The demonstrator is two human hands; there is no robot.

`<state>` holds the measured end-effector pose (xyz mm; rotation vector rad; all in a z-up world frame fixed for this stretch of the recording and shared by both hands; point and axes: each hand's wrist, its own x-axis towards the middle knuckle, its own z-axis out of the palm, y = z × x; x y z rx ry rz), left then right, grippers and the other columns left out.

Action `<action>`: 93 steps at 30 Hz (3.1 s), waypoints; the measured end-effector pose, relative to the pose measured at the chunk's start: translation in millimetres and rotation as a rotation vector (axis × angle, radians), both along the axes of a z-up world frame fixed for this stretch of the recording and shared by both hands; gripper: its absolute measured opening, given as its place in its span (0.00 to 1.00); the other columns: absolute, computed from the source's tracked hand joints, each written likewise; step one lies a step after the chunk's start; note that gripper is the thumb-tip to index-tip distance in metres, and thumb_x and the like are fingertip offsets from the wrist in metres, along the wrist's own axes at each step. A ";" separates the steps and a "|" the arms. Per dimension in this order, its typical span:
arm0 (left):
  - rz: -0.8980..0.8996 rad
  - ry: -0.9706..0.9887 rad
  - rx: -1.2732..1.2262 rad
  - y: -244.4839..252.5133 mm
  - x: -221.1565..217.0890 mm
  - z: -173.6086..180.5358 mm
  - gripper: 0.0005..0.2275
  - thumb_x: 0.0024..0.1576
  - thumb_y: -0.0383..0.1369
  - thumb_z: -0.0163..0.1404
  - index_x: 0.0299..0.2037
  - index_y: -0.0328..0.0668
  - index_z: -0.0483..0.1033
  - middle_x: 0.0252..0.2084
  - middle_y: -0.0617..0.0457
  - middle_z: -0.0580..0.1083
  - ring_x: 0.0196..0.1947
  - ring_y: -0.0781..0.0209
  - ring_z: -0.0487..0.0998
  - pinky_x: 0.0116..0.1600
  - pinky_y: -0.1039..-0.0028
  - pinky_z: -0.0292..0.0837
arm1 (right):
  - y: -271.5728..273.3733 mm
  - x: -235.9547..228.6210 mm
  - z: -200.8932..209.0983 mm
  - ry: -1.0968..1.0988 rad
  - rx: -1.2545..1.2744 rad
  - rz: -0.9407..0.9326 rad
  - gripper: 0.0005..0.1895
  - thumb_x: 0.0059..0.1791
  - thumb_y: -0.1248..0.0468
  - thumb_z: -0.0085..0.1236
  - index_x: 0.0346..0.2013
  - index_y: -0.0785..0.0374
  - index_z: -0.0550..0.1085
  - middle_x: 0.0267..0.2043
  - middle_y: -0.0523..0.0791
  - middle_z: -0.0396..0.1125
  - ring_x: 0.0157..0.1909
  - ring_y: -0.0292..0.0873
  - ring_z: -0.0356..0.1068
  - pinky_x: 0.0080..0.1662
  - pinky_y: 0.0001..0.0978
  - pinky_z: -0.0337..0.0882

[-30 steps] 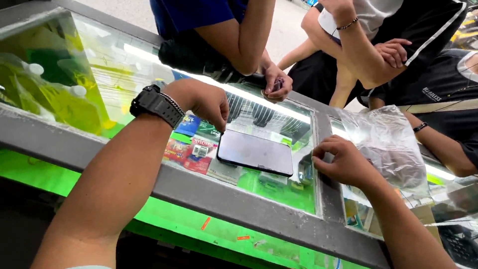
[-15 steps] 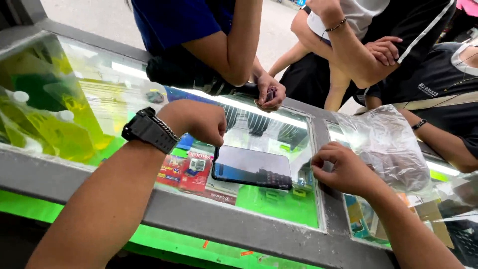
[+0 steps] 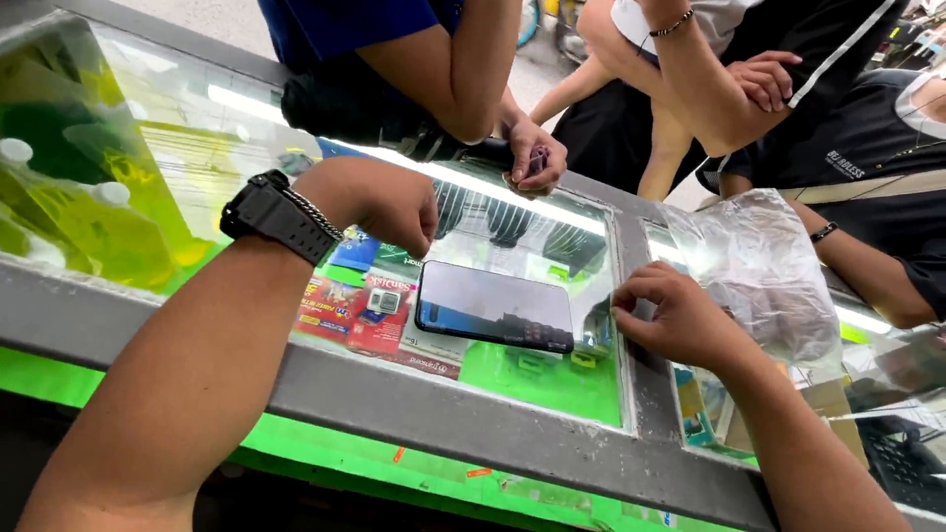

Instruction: Testing the functionality of a smartphone, specifically the camera and on-screen keyboard, while demonstrating it to others at a service counter.

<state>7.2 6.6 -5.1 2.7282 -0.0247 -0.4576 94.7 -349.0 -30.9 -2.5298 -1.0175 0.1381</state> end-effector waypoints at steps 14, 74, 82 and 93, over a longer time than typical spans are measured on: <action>-0.214 -0.240 -0.182 -51.5 -29.5 24.2 0.18 0.55 0.37 0.56 0.56 0.46 0.79 0.46 0.40 0.78 0.48 0.41 0.80 0.54 0.54 0.75 | -3.8 3.4 -3.3 -0.048 -0.017 0.019 0.08 0.45 0.64 0.69 0.29 0.67 0.84 0.30 0.52 0.75 0.48 0.52 0.72 0.54 0.50 0.72; -0.009 0.096 0.150 -24.7 -12.9 17.9 0.30 0.47 0.42 0.71 0.60 0.49 0.77 0.53 0.44 0.80 0.54 0.40 0.81 0.60 0.53 0.75 | -6.9 1.5 24.1 0.070 -0.168 -0.076 0.07 0.46 0.68 0.64 0.36 0.66 0.84 0.32 0.50 0.77 0.39 0.46 0.77 0.48 0.41 0.75; -0.096 0.030 0.076 -25.4 -7.8 10.0 0.24 0.48 0.40 0.71 0.54 0.46 0.81 0.47 0.43 0.81 0.49 0.41 0.82 0.57 0.58 0.77 | 1.7 -3.2 -2.2 0.032 0.095 0.143 0.06 0.47 0.69 0.64 0.38 0.61 0.84 0.29 0.45 0.74 0.31 0.36 0.68 0.37 0.30 0.72; -0.196 -0.032 0.056 -7.5 6.4 -10.0 0.22 0.47 0.41 0.68 0.51 0.49 0.81 0.43 0.48 0.80 0.48 0.44 0.81 0.54 0.55 0.76 | -28.7 49.2 -16.7 0.190 0.232 0.133 0.08 0.46 0.72 0.67 0.40 0.66 0.84 0.26 0.46 0.75 0.32 0.31 0.68 0.36 0.26 0.68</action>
